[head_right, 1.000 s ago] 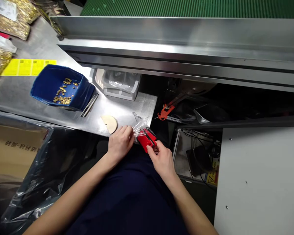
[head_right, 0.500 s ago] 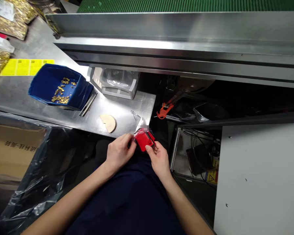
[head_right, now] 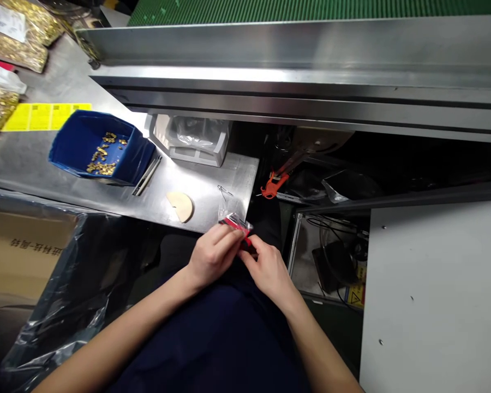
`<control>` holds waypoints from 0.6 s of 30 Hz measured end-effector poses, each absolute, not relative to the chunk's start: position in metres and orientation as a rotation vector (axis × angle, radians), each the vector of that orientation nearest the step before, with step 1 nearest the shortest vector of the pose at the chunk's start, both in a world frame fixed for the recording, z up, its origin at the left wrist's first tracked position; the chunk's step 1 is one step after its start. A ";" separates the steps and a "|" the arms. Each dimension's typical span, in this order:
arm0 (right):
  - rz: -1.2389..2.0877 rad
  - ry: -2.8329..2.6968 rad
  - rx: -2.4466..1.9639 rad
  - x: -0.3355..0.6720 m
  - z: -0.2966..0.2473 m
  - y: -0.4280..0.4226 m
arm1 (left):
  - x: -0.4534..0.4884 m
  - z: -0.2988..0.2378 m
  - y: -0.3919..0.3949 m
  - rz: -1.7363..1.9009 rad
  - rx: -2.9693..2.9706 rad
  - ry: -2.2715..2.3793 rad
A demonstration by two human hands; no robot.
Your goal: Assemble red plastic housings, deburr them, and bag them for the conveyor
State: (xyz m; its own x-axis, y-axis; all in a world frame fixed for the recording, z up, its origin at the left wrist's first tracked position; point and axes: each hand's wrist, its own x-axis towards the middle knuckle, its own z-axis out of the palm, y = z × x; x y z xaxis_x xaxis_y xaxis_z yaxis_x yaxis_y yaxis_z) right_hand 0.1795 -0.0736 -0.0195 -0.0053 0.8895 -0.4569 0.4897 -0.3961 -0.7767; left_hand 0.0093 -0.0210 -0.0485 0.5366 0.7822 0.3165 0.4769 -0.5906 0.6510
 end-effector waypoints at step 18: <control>1.512 -0.245 -1.331 0.162 -0.059 -0.076 | -0.002 -0.053 -0.027 0.685 1.957 1.065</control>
State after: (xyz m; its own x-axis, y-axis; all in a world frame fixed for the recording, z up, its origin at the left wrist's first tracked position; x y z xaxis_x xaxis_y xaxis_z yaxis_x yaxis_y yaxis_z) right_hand 0.1619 -0.0758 -0.0593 0.1782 0.7824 -0.5967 -0.5540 -0.4214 -0.7180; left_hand -0.0016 -0.0268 -0.0530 0.5018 0.8607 0.0857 0.4348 -0.3366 0.8353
